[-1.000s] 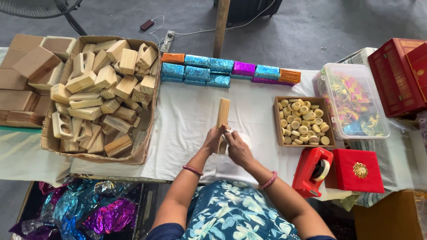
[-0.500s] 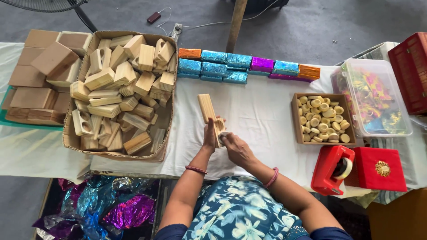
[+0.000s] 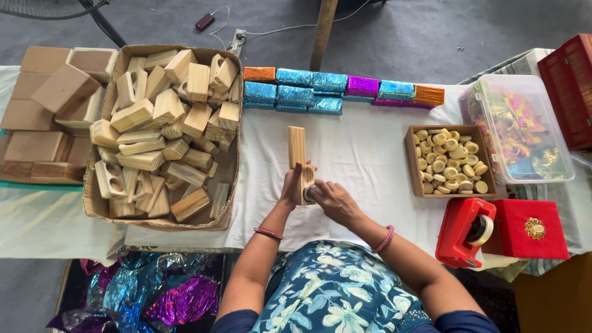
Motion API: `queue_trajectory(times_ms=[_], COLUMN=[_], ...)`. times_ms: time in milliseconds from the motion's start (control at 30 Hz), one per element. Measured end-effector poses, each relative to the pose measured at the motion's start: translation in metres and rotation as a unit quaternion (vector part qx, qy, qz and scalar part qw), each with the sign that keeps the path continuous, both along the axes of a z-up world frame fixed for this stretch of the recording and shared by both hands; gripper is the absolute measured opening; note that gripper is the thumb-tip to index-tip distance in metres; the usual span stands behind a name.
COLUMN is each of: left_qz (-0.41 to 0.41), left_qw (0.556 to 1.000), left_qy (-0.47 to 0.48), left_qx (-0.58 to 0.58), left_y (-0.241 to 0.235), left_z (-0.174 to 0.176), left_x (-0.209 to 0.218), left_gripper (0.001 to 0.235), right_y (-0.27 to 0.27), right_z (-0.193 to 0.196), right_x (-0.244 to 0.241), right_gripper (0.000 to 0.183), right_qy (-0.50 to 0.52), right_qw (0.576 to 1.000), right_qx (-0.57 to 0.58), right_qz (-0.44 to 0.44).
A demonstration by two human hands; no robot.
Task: The person wipes a wooden block with a white cloth, then places it on the table. They pick up another wooden block and continue wiping it with the cloth, cleaning the surfaces thoroughly.
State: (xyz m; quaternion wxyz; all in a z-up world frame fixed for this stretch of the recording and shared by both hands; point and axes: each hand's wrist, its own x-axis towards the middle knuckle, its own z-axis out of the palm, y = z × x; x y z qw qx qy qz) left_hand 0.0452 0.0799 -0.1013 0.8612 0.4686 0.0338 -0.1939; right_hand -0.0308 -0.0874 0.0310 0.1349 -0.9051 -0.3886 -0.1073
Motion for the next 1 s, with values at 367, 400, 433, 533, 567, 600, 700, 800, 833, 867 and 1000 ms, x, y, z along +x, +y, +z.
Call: queue_trajectory(times_ms=[367,400,433,533,567,600,700,800,833,867,1000], left_qz=[0.026,-0.003,-0.005,-0.046,-0.041,-0.034,0.033,0.009,0.011,-0.016,-0.061], left_qw=[0.998,0.999,0.999,0.998,0.994,0.986,0.973,0.996,0.996,0.992,0.952], left_qy=[-0.041,-0.03,-0.027,-0.036,-0.063,-0.091,-0.126,-0.032,-0.038,0.01,-0.094], left_qx=[0.038,0.019,0.02,0.014,0.076,0.136,0.191,0.086,0.085,0.121,0.285], left_y=[-0.041,-0.045,-0.046,-0.045,-0.044,-0.045,-0.045,-0.031,-0.029,-0.027,-0.031], left_z=[-0.04,-0.045,-0.03,0.001,0.0,-0.001,0.015,0.013,0.02,0.025,0.046], left_x=[0.002,-0.003,-0.007,-0.011,-0.011,-0.011,-0.014,-0.013,-0.012,-0.016,-0.025], left_gripper=[0.102,0.1,0.1,0.095,0.095,0.095,0.092,0.09,0.09,0.084,0.053], right_y=[-0.025,-0.026,-0.028,-0.033,-0.034,-0.036,-0.024,-0.046,-0.047,-0.047,-0.031], right_z=[-0.082,-0.074,-0.06,-0.031,-0.031,-0.031,-0.06,-0.107,-0.098,-0.09,-0.01], right_x=[0.016,0.014,0.011,0.009,0.009,0.011,0.011,0.04,0.046,0.048,0.043], right_gripper=[0.032,0.033,0.033,0.033,0.036,0.04,0.046,0.039,0.039,0.035,0.052], right_qy=[0.394,0.253,0.255,0.083,0.06,0.036,0.144,0.448,0.443,0.383,0.116], right_qw=[0.724,0.849,0.848,0.96,0.978,0.989,0.955,0.799,0.803,0.791,0.867], right_qx=[0.496,0.383,0.384,0.233,0.156,0.077,0.164,0.361,0.36,0.428,0.441], right_qz=[-0.274,-0.261,-0.263,-0.129,-0.126,-0.12,-0.202,-0.173,-0.17,-0.211,-0.202])
